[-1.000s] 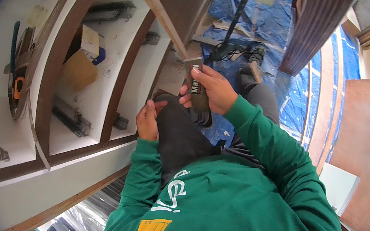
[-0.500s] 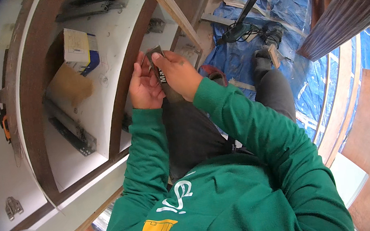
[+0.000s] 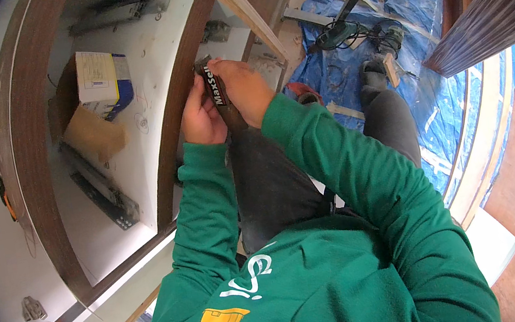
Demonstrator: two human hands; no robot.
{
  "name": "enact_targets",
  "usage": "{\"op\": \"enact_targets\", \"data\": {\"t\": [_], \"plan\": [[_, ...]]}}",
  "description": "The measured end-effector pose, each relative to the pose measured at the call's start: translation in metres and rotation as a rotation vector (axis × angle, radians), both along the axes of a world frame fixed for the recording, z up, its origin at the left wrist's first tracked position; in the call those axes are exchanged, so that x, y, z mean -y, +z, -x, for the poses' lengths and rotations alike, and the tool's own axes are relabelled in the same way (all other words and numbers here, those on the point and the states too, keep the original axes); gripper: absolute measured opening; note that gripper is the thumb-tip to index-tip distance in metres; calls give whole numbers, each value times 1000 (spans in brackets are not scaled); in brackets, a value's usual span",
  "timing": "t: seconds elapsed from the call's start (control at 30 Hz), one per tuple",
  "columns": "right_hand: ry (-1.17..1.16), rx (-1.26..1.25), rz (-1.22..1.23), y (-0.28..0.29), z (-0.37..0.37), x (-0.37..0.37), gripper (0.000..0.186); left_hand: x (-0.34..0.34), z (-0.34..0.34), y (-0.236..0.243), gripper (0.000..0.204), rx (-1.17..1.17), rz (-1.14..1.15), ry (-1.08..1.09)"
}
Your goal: The person applies edge banding to the edges of a wooden cabinet using a small ironing tool and a scraper. They press the banding onto the edge, smooth it with the tool, and trim excess material.
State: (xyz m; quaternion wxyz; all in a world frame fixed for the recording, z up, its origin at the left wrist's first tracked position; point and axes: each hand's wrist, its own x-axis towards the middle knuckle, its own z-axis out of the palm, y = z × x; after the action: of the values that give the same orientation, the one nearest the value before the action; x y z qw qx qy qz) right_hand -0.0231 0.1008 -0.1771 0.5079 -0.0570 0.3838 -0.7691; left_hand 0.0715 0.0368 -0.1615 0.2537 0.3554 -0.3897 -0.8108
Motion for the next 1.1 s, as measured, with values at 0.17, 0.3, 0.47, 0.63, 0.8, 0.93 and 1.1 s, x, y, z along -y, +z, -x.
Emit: {"op": "enact_targets", "data": {"t": [0.17,0.3,0.47,0.63,0.8,0.93,1.1], "plan": [[-42,-557,-29,-14,6,-2,27,3,11,-3,43,-42,43,-30],[6,-385,-26,-11,13,0,29,8,17,-9,44,-66,3,-59],[-49,-307,14,-4,20,-5,33,15,31,-20,37,-80,176,-67],[40,11,-33,6,27,-22,37,13,39,-16,32,35,116,-105],[184,-109,-10,17,34,-45,39,6,39,8,44,183,-23,-219],[245,-15,29,19,36,-56,47,-8,42,17,48,69,-3,-154],[246,53,157,17,34,-69,35,-11,34,27,32,3,152,-423]]}}
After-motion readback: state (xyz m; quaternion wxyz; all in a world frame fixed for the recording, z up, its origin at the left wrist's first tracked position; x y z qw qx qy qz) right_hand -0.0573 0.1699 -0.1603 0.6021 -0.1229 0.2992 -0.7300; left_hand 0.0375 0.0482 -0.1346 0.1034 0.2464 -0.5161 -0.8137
